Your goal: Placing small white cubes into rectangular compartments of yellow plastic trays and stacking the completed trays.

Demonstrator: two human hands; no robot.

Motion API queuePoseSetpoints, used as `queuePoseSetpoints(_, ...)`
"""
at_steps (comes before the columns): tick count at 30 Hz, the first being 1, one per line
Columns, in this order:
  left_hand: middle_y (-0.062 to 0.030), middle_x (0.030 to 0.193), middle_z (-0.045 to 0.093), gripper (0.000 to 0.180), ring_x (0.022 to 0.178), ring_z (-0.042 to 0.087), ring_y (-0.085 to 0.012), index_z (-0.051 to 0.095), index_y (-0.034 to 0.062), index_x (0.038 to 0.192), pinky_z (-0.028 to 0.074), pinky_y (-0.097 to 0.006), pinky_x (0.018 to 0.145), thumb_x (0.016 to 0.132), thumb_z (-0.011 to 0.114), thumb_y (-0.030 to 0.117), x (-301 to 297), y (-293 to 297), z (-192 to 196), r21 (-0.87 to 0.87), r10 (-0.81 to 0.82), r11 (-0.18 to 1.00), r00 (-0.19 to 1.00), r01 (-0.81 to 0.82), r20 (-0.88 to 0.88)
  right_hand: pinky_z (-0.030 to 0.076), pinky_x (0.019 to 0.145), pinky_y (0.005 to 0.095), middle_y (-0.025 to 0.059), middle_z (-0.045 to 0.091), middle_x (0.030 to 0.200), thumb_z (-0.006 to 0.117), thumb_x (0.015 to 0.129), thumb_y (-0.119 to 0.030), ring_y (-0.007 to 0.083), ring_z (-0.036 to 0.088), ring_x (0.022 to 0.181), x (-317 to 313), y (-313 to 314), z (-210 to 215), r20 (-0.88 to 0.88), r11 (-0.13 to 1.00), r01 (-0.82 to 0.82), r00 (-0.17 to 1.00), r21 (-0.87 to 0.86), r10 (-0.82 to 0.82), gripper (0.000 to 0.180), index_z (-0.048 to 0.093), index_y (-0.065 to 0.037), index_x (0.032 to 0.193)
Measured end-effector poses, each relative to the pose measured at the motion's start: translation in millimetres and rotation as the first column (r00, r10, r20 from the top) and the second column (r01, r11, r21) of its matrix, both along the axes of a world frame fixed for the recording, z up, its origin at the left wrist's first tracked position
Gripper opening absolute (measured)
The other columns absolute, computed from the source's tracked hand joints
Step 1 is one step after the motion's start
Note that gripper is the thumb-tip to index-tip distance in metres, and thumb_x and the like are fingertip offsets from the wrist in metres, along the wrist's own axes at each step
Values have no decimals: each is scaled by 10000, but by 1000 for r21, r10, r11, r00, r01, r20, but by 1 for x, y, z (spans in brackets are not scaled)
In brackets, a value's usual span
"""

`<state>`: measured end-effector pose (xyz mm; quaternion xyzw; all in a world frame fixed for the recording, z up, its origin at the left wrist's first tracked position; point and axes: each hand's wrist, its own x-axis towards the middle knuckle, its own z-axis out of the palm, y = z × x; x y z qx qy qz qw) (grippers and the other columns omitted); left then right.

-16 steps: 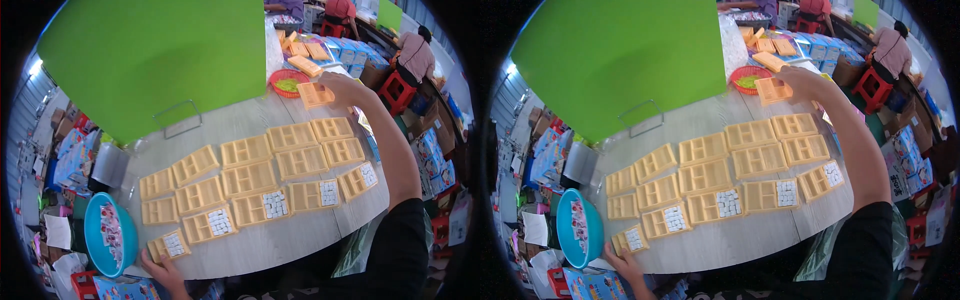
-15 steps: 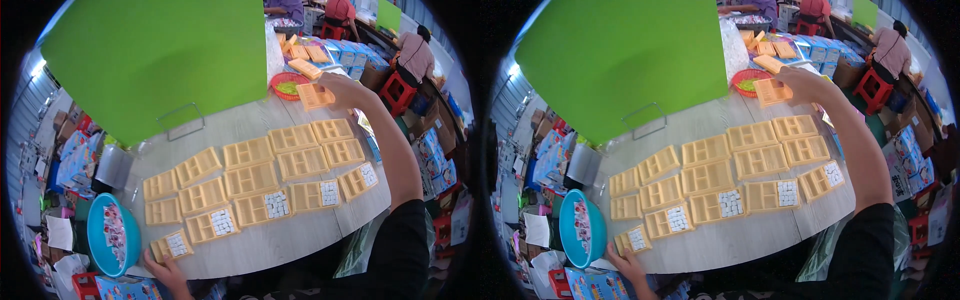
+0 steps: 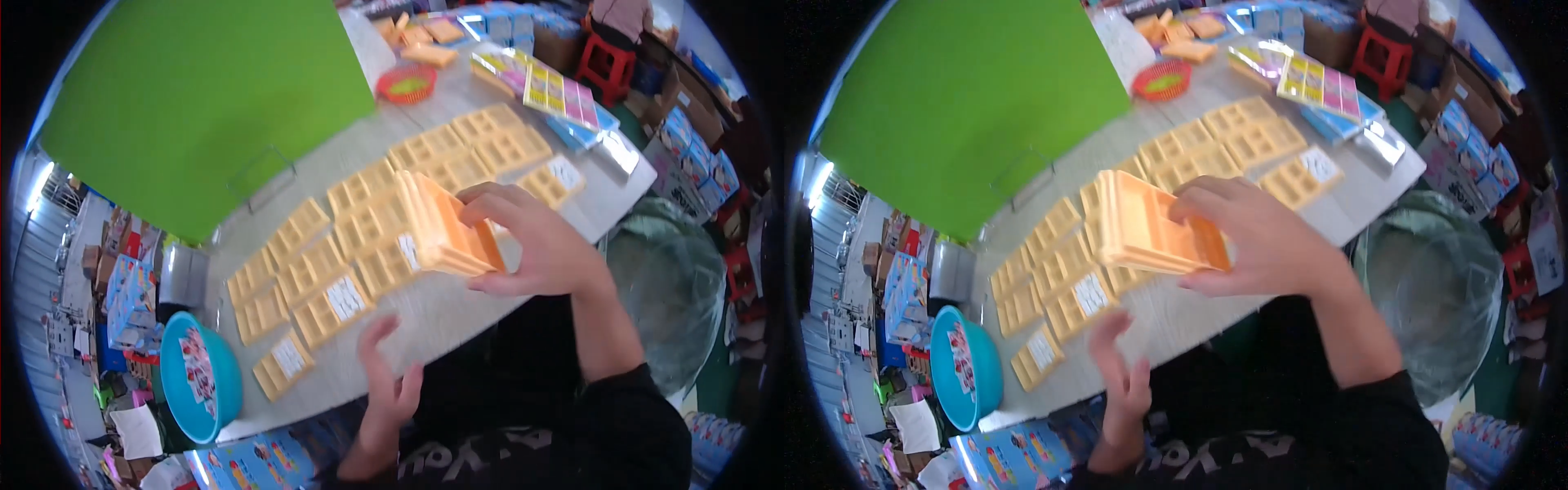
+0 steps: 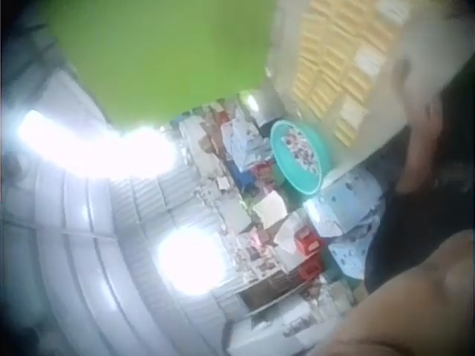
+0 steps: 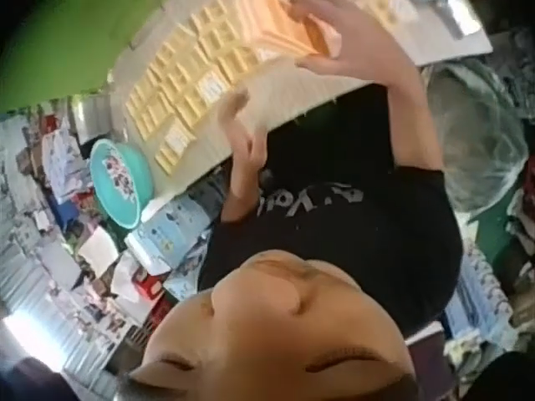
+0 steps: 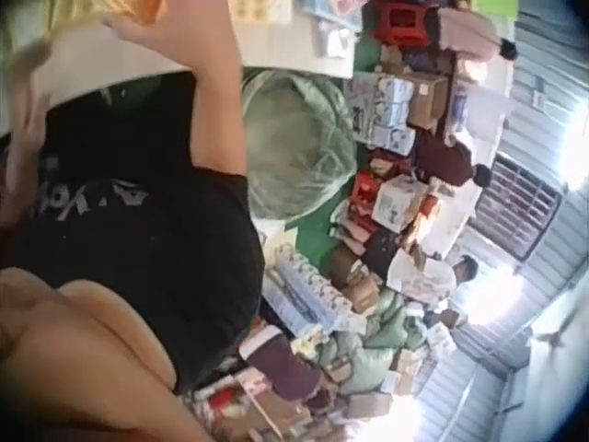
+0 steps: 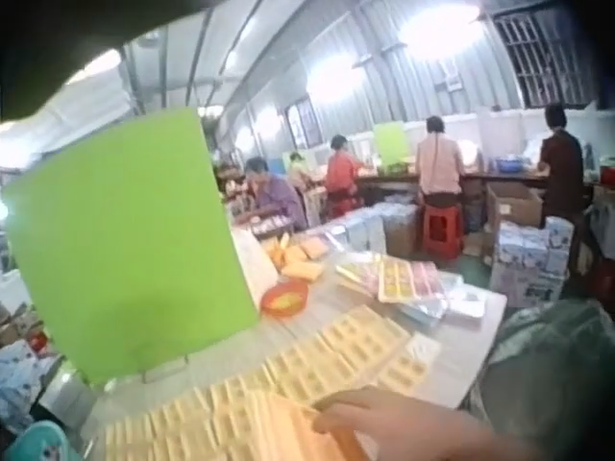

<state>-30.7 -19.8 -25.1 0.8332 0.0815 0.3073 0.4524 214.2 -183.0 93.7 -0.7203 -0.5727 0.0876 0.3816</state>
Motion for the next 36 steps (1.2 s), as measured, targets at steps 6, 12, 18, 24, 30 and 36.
queuePoseSetpoints(6,-182,1626,268,862,1494,313,-281,24,9,1635,277,-442,1213,1010,549,288,52,-14,-18,-683,-269,649,941,335,206,436,1062,476,182,545,1398,839,756,-266,410,541,1254,-77,18,-67,51,996,70,996,56,-73,586,597,-87,1258)
queuePoseSetpoints(12,-243,1514,448,745,1398,478,-373,210,22,1592,416,-474,1155,992,480,370,43,-12,-4,-848,-216,479,967,225,135,453,1007,383,140,524,1372,762,898,-250,243,557,1188,-73,-1,-104,-360,933,132,933,334,-3,668,445,-51,1451)
queuePoseSetpoints(18,-306,1475,466,735,1356,518,-430,213,8,1579,456,-527,1116,992,486,355,42,-17,-4,-840,-188,506,976,194,112,399,695,269,1,508,848,640,964,-147,125,499,743,-44,-19,-138,-854,738,476,447,478,265,413,491,-59,1339)
queuePoseSetpoints(24,-323,1464,470,750,1356,518,-426,196,11,1581,457,-524,1115,998,495,377,42,-14,-6,-832,-162,533,983,158,83,351,644,246,-26,471,778,621,983,-118,81,440,671,-37,-14,-135,-827,809,326,469,489,311,357,485,-54,1307)
queuePoseSetpoints(30,-322,1439,497,760,1344,528,-421,211,6,1577,456,-522,1113,999,499,407,47,-18,-7,-803,-204,563,974,196,95,383,662,247,-15,528,848,637,960,-97,85,481,706,-29,-22,-137,-865,829,306,347,469,362,307,535,-54,1246)
queuePoseSetpoints(36,-260,1442,523,685,1314,555,-396,311,-5,1543,463,-528,1104,1029,478,417,39,-8,-29,-851,-98,506,990,141,105,456,793,239,-25,547,1027,669,881,18,74,540,893,-28,-18,-136,-864,879,277,442,387,241,443,541,-91,1291)
